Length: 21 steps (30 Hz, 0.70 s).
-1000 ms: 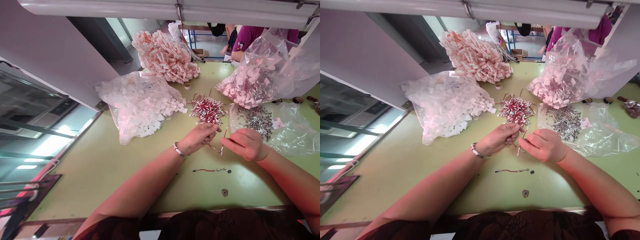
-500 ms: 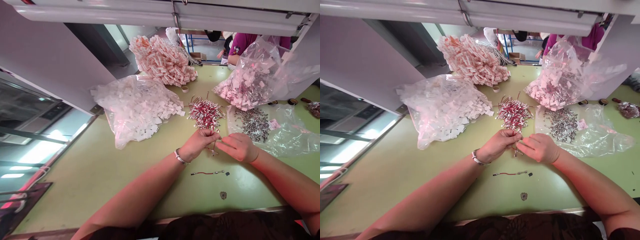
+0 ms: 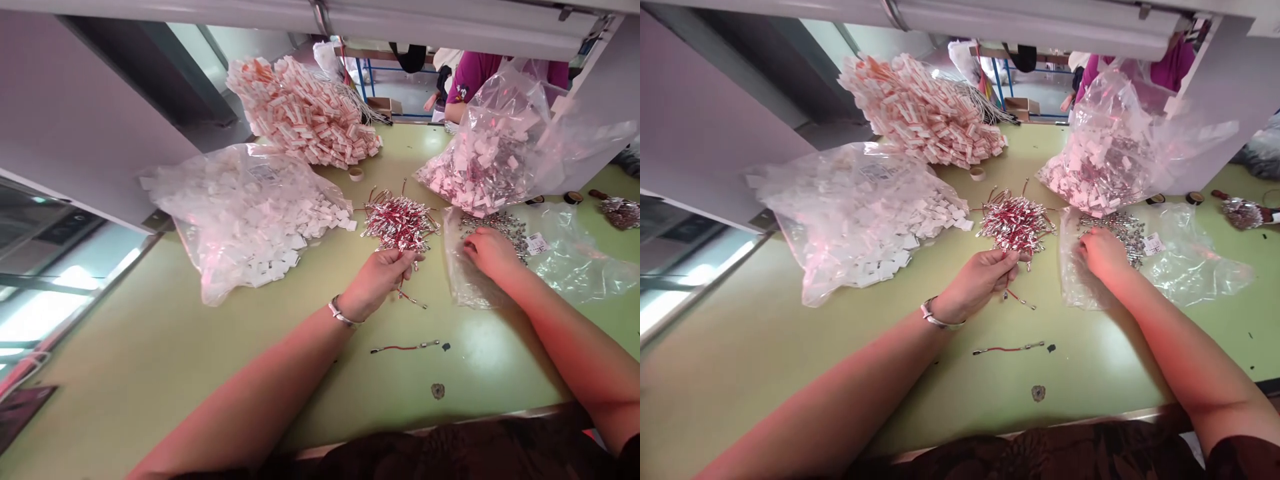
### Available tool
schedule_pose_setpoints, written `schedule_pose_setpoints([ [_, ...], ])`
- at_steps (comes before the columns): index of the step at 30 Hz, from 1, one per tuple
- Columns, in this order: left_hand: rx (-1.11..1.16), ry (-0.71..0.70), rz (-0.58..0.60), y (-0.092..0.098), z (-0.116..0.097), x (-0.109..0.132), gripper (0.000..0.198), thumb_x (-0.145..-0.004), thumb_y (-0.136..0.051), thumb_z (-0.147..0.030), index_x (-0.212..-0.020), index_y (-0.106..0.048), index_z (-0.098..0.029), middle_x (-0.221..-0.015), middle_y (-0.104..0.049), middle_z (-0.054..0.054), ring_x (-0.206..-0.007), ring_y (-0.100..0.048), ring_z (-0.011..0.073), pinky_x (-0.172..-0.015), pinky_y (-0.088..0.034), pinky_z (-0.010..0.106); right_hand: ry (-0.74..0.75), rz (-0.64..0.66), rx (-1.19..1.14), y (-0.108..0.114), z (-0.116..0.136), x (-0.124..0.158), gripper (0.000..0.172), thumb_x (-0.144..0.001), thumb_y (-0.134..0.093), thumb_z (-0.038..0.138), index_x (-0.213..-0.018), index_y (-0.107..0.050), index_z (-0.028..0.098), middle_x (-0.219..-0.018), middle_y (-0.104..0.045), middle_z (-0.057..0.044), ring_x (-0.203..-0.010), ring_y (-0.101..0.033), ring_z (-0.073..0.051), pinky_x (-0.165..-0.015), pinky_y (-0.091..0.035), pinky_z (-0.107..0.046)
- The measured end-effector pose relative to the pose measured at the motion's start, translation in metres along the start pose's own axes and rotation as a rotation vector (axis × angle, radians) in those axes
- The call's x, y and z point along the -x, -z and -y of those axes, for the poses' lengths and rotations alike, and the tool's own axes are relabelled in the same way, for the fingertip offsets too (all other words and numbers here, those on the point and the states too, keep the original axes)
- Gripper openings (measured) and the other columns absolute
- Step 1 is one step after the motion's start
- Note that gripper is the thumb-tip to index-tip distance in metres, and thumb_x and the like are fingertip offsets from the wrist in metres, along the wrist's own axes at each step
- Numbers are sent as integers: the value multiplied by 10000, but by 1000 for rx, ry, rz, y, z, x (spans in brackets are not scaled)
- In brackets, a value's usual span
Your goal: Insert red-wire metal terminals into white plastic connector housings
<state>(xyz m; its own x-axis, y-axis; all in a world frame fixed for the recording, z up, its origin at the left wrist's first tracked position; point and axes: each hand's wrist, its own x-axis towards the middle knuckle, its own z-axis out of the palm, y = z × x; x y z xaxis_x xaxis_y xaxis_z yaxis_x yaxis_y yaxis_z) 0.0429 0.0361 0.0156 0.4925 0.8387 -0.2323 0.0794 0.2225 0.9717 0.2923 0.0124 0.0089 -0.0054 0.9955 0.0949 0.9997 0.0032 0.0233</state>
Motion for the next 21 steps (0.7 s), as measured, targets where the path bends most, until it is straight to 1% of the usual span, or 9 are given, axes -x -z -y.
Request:
schedule_pose_setpoints([
  [3, -47, -23, 2, -1, -1, 2, 400, -785, -604, -520, -691, -608, -131, -618, -551, -4, -433, -289, 37, -393, -234, 203, 15, -15, 128, -2, 6, 3, 216, -863, -488, 164, -810, -693, 125, -897, -631, -156, -916, -553, -279, -668, -383, -340],
  [5, -103, -34, 12, -1, -1, 4, 409, -788, -596, -522, -668, -597, -131, -671, -591, 18, -440, -325, 40, -382, -259, 200, -11, -68, 84, 3, 10, 6, 219, -883, -459, 174, -861, -671, 121, -924, -636, -157, -870, -568, -267, -637, -375, -335],
  [8, -233, -89, 31, -3, -1, 7, 405, -804, -582, -498, -613, -575, -141, -643, -578, 11, -470, -389, 59, -405, -308, 200, -8, -137, -212, 15, 25, 14, 218, -922, -428, 247, -958, -622, 156, -856, -661, -93, -708, -581, -200, -602, -378, -308],
  [10, -290, -138, 51, -5, -2, 9, 377, -820, -567, -474, -633, -594, -147, -573, -513, -19, -486, -402, 69, -437, -330, 199, 77, -121, -476, 21, 41, 22, 199, -930, -431, 288, -956, -600, 185, -725, -647, -27, -624, -565, -158, -601, -394, -280],
  [12, -310, -163, 71, -7, -3, 10, 369, -830, -553, -458, -632, -587, -149, -529, -442, -44, -477, -374, 67, -450, -329, 198, 152, -102, -665, 23, 57, 30, 169, -919, -459, 303, -913, -591, 199, -665, -624, 8, -582, -546, -129, -588, -401, -256],
  [14, -330, -167, 77, -8, -3, 10, 379, -834, -545, -451, -608, -558, -147, -512, -391, -57, -464, -337, 61, -450, -318, 198, 195, -105, -761, 20, 67, 34, 144, -906, -482, 284, -873, -594, 200, -670, -624, 13, -583, -538, -117, -582, -403, -246],
  [17, -412, -184, 73, -6, 2, 8, 381, -851, -512, -438, -611, -558, -145, -512, -367, -56, -471, -330, 70, -458, -311, 204, 236, -149, -792, 12, 70, 35, 148, -891, -492, 236, -842, -627, 201, -724, -649, -3, -648, -558, -121, -620, -413, -255],
  [19, -561, -288, 64, -3, 6, 7, 325, -866, -487, -356, -637, -586, -148, -533, -418, -37, -512, -384, 89, -503, -333, 215, 255, -145, -778, 10, 67, 33, 156, -878, -509, 226, -819, -652, 203, -733, -658, -10, -668, -566, -125, -629, -411, -261],
  [21, -784, -474, 83, 1, 10, 7, 247, -865, -453, -237, -711, -629, -156, -602, -521, -1, -592, -460, 115, -570, -357, 231, 241, -54, -783, 11, 64, 33, 153, -860, -533, 221, -782, -664, 199, -688, -650, -3, -629, -555, -120, -596, -400, -252],
])
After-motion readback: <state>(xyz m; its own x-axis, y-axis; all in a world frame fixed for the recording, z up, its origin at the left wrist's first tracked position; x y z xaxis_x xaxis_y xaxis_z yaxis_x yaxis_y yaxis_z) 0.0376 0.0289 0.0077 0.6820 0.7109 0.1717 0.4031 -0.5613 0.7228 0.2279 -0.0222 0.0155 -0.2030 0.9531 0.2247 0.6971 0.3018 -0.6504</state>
